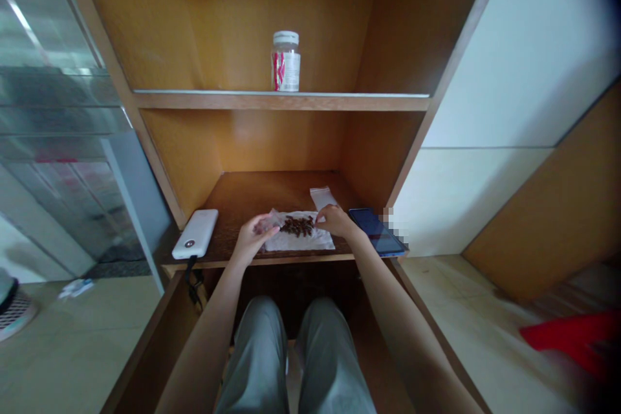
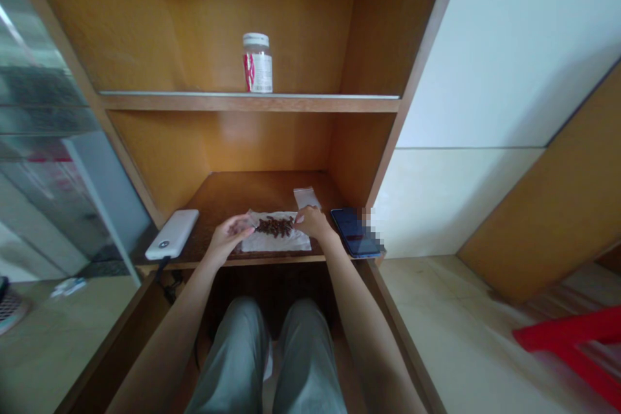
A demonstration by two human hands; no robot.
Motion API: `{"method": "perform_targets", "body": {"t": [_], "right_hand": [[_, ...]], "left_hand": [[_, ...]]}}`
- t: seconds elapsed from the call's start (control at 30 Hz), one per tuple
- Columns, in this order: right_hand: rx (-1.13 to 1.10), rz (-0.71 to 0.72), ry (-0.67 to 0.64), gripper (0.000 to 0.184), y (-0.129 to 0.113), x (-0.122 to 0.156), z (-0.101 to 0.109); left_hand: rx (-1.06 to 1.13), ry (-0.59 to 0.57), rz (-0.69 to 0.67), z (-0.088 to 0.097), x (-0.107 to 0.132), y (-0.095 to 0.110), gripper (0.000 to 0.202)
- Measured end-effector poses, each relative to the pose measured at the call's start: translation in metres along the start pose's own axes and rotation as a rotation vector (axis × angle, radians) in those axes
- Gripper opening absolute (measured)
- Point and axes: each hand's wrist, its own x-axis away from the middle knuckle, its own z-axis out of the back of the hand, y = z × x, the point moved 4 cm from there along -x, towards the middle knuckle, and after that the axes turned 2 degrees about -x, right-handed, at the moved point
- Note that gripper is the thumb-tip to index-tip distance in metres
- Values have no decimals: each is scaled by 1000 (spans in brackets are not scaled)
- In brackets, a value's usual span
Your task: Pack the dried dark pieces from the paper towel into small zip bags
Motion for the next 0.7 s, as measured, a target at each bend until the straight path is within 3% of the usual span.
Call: {"method": "perform_targets", "body": {"t": [0.2,0.3,0.43,0.57,0.7], "right_hand": [[-375,333,230,20,-40,-7,8],[-466,412,240,20,-62,-9,3],[-473,476,136,19,-84,-9,-6],[-434,514,31,18,-90,-10,-10],[-439,484,110,20,-74,-13,-5]], "left_hand": [[-13,16,6,1,-1,-2,46],[-28,6,-9,1,-1,-4,45],[-27,-4,-22,1,-3,-6,44],[9,-14,-38,0,-3,-6,44],[-9,-14,-42,0,-1,-4,43]]}}
